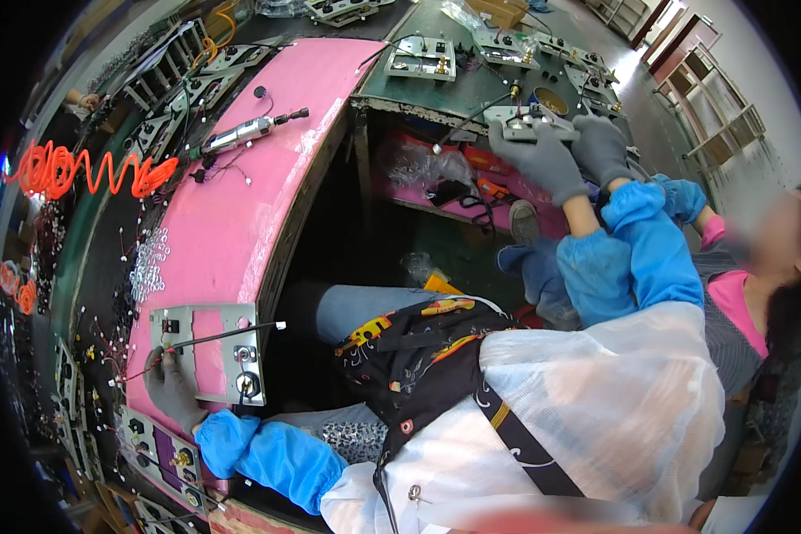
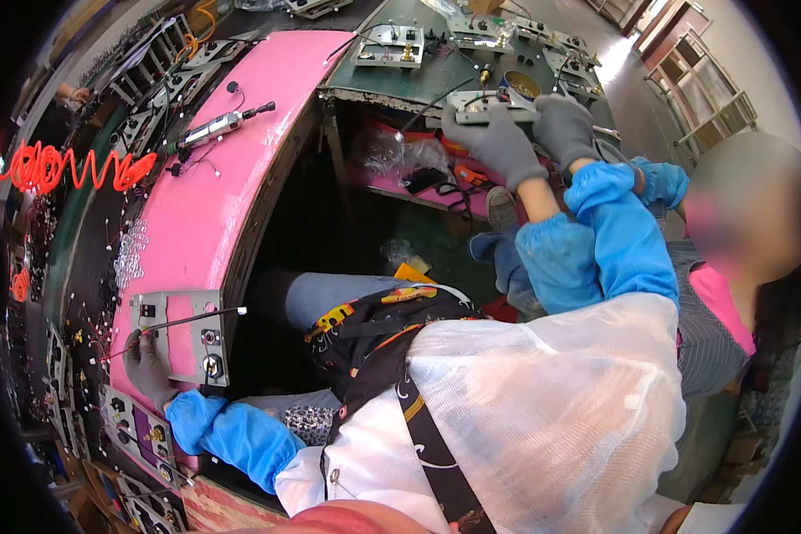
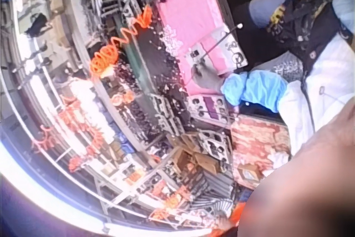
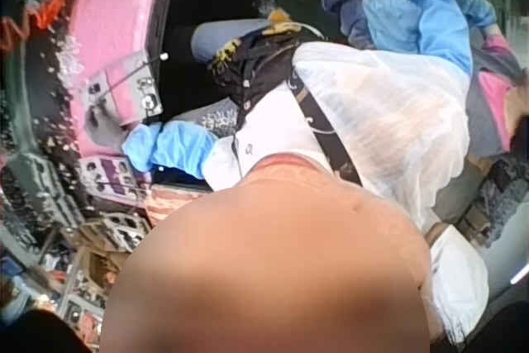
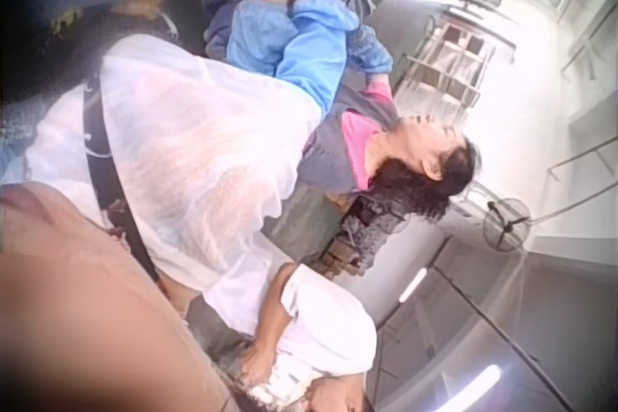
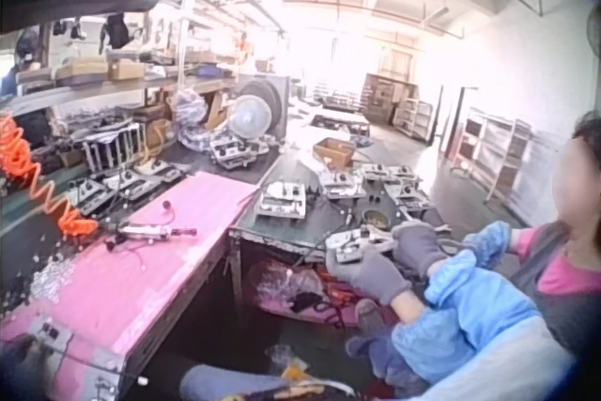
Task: Assemble internal wiring and components into an electronics control panel housing.
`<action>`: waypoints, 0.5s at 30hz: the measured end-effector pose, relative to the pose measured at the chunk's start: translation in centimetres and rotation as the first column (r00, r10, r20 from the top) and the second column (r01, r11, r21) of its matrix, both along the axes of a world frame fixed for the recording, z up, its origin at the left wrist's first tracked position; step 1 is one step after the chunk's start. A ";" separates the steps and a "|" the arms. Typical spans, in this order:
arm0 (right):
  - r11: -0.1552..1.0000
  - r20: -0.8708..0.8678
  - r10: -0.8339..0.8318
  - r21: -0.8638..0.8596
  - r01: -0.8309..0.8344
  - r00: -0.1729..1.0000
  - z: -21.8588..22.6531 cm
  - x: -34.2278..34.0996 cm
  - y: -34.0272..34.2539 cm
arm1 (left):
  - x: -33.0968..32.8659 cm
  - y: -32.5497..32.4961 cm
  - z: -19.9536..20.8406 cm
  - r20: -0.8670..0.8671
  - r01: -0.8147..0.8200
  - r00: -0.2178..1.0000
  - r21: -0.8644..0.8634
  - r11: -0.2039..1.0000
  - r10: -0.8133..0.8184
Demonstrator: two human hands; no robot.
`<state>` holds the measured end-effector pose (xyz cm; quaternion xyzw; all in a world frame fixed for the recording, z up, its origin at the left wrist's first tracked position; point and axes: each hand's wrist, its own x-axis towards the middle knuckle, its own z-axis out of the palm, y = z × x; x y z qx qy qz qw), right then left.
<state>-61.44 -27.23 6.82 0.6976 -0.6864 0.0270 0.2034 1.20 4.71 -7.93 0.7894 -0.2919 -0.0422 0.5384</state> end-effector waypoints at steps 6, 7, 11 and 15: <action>0.998 -0.172 0.045 -0.028 -0.051 0.984 -4.4 -1.7 0.3 | 0.2 0.4 0.3 -0.048 -0.011 0.999 -0.017 1.000 0.010; 0.999 -0.173 0.034 -0.030 -0.039 0.984 -4.7 -2.3 0.2 | 0.3 0.5 0.1 -0.050 0.000 0.999 -0.019 1.000 -0.001; 0.986 -0.191 0.026 -0.158 -0.056 0.981 -3.9 -3.9 -0.1 | 0.4 0.8 -0.1 -0.099 -0.019 0.995 -0.029 0.999 0.016; 0.952 -0.144 0.048 -0.292 -0.089 0.988 -3.2 -7.1 -0.6 | -0.2 0.7 0.5 -0.079 -0.020 0.997 0.003 1.000 0.020</action>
